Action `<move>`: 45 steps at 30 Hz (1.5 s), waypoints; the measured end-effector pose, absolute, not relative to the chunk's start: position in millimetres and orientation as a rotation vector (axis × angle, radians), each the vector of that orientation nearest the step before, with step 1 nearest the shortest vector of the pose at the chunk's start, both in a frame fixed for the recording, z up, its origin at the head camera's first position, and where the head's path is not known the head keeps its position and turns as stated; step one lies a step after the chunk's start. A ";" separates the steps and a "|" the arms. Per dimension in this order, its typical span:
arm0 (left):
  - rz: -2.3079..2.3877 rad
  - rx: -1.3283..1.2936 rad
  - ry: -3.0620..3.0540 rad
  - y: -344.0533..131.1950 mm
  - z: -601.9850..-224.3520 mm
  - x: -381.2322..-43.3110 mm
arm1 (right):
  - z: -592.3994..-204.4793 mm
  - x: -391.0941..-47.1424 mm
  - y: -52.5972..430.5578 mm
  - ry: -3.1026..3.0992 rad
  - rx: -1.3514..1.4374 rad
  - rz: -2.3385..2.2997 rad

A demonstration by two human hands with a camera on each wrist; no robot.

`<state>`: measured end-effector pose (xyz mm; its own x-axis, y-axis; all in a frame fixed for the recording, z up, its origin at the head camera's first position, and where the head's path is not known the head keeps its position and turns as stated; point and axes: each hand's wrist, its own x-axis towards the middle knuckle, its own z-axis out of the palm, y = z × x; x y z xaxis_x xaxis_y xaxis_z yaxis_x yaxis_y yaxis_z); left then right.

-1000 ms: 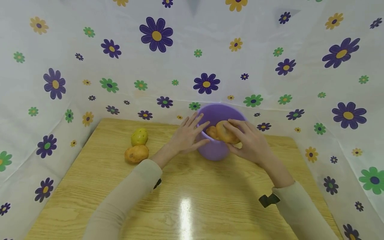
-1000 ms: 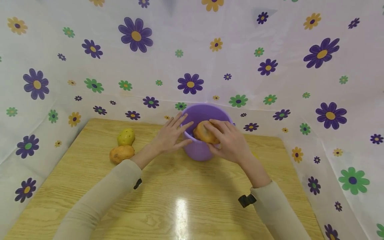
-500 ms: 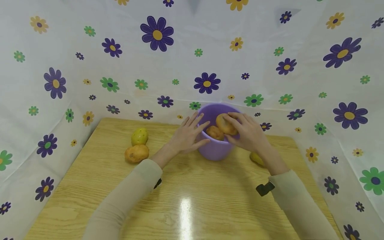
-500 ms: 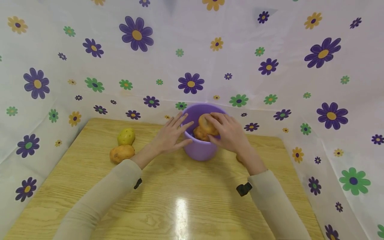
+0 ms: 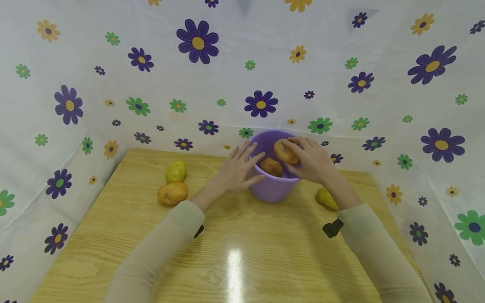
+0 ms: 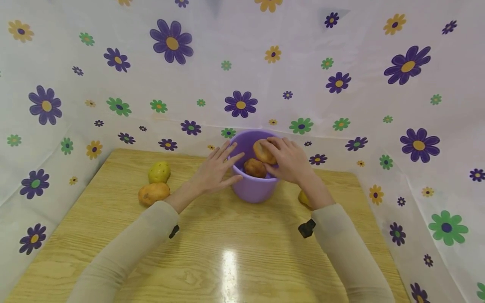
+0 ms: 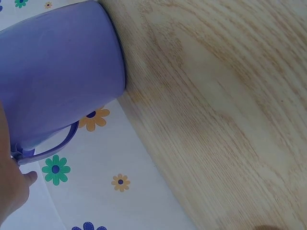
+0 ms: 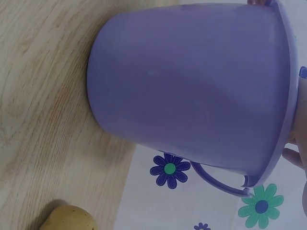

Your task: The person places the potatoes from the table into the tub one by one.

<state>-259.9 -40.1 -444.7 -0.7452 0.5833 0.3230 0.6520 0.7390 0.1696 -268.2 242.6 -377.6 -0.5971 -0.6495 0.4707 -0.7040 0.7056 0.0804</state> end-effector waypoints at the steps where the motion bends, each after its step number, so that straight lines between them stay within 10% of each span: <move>1: -0.400 -0.973 -2.697 -40.2 -444.6 -259.9 | -377.9 -270.3 242.5 -2.447 1.038 0.151; 45: -0.388 -0.981 -2.721 -40.1 -442.5 -260.8 | -371.6 -296.9 227.4 -2.901 0.986 -0.204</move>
<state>-260.8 -40.1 -442.5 -0.7519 0.5897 0.2948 0.6486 0.7419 0.1701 -296.9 227.4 -371.6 -0.7916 -0.6106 0.0243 -0.6012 0.7852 0.1481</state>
